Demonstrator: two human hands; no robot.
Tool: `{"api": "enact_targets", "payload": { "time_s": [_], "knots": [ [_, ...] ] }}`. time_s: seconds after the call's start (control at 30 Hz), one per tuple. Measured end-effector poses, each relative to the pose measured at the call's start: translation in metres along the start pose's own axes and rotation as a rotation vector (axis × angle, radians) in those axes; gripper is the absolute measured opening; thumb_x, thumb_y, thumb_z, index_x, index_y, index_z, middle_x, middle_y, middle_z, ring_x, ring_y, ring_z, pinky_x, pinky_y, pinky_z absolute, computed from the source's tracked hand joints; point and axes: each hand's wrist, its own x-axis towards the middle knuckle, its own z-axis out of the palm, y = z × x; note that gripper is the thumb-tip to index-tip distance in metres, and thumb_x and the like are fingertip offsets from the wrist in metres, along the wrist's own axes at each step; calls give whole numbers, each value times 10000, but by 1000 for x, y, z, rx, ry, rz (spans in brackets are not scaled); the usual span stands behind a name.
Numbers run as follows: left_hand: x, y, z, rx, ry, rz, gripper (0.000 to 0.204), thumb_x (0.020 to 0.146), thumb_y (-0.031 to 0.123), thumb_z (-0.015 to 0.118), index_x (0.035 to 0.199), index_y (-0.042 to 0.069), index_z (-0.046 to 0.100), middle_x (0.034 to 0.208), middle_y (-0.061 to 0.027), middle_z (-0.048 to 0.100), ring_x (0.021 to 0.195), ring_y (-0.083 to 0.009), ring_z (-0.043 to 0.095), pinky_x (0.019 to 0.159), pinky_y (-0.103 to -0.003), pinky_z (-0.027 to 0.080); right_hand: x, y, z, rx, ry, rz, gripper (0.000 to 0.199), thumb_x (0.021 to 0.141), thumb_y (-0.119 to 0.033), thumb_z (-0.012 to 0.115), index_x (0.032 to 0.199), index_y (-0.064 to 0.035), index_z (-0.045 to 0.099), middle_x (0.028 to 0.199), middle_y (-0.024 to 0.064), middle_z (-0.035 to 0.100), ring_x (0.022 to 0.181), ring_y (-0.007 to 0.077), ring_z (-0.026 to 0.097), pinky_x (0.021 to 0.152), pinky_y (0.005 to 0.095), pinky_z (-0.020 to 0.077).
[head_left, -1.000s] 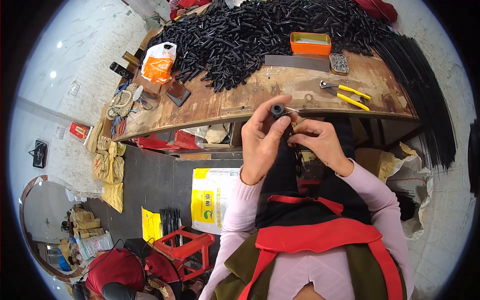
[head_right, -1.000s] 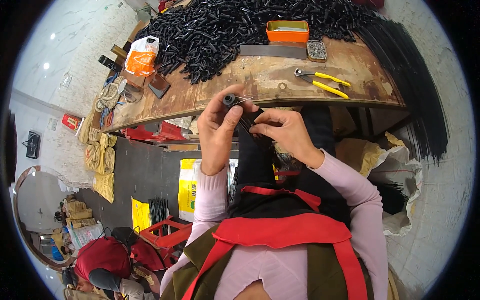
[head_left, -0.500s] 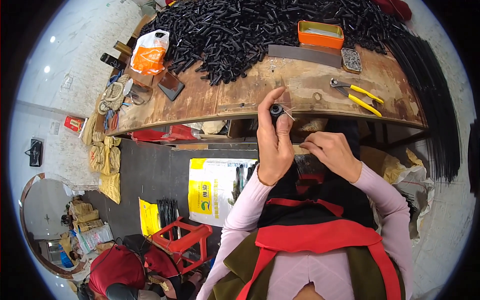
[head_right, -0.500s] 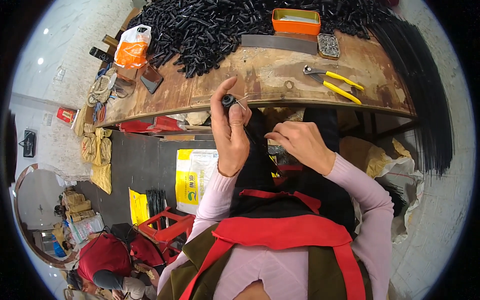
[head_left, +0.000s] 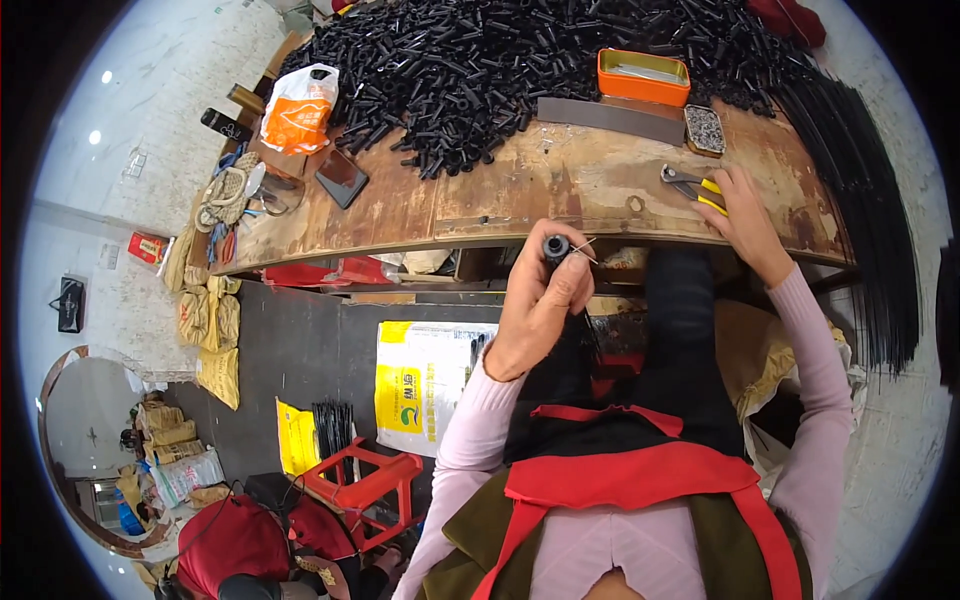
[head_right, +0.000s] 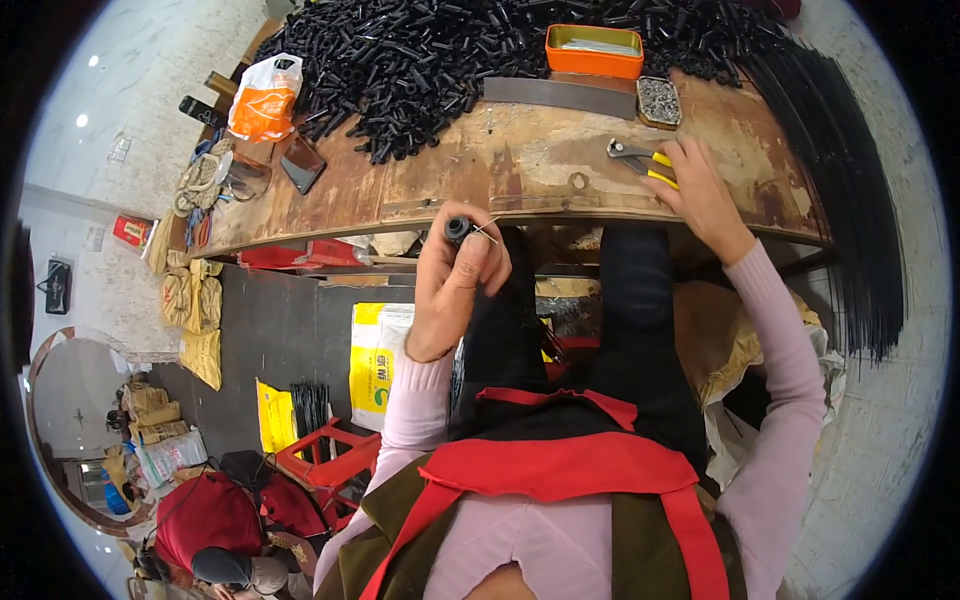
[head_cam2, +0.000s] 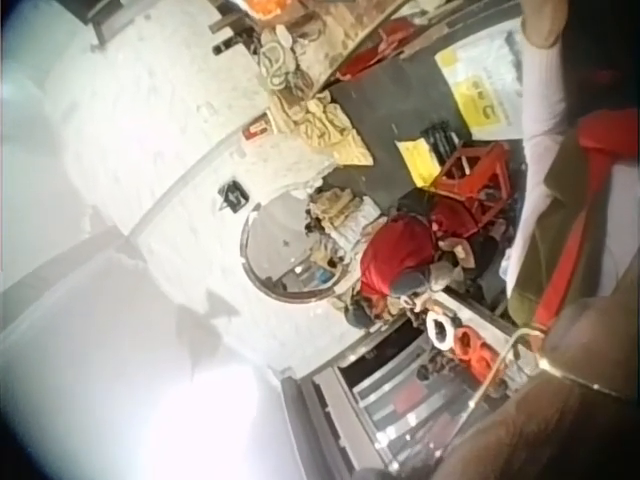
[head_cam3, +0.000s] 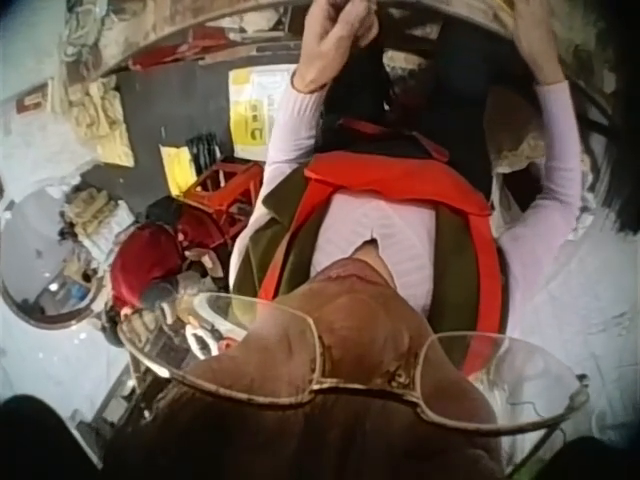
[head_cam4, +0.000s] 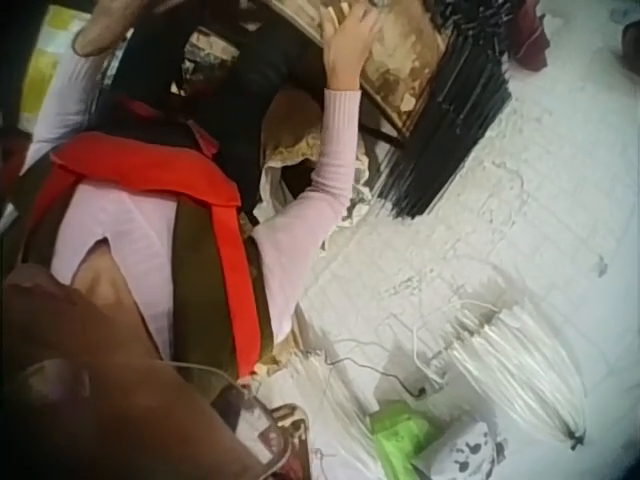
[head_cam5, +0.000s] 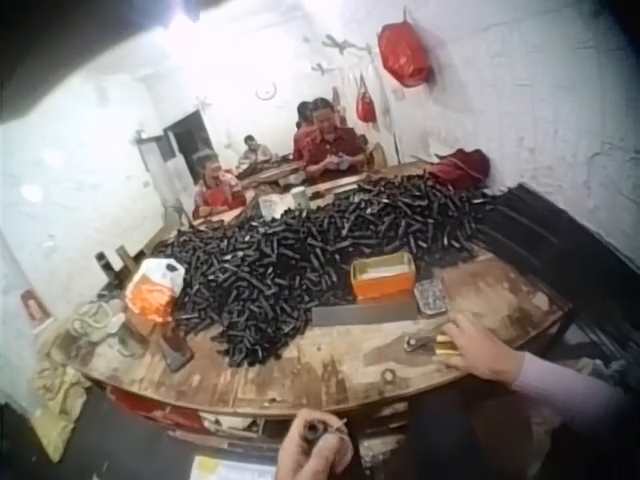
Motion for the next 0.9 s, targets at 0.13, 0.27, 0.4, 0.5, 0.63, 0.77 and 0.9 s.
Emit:
{"api": "enact_targets", "payload": {
  "time_s": [0.13,0.27,0.4,0.5,0.63,0.77,0.9],
  "knots": [
    [-9,0,10,-59,79,40,129,972,74,567,1073,39,495,730,25,472,617,-36,392,533,-193,306,-2,4,-1,115,95,-60,360,909,-263,644,1125,6,538,1022,141,552,958,265,565,815,342,461],
    [-23,7,15,9,60,-21,161,954,69,596,1097,37,530,758,52,474,640,-23,389,547,-188,303,-34,-63,-39,1219,-195,394,290,975,-255,571,1157,-32,542,974,76,584,874,124,584,717,269,475],
    [-33,14,30,198,24,41,319,968,235,616,1154,-16,551,742,24,423,628,-69,396,563,-223,304,-63,-144,-66,679,-373,140,344,968,-116,547,1301,-43,507,971,132,579,882,218,597,796,348,490],
    [-39,17,38,227,-19,54,424,977,292,597,1244,-34,547,824,2,450,669,-71,431,591,-212,337,-80,-161,-70,390,-148,-128,533,851,30,598,1363,-63,487,1059,181,540,976,330,551,879,415,448],
    [-47,21,42,335,-81,7,450,970,302,611,1274,-22,543,859,6,474,682,-74,459,608,-207,368,-82,-168,-62,-7,133,-309,655,758,51,605,1385,-105,498,1106,145,519,993,316,532,895,415,427],
    [-54,19,43,308,-46,21,462,957,308,632,1287,-5,551,914,-1,520,709,-70,486,630,-204,391,-84,-171,-59,-55,201,-352,655,746,24,627,1376,-106,505,1074,137,526,992,303,536,880,400,435],
    [-57,22,37,389,-105,-15,494,924,295,674,1305,6,551,926,1,546,759,-65,511,673,-191,410,-88,-165,-68,-28,155,-399,565,760,31,666,1303,-69,550,923,97,562,839,284,577,768,365,487]
  ]
}}
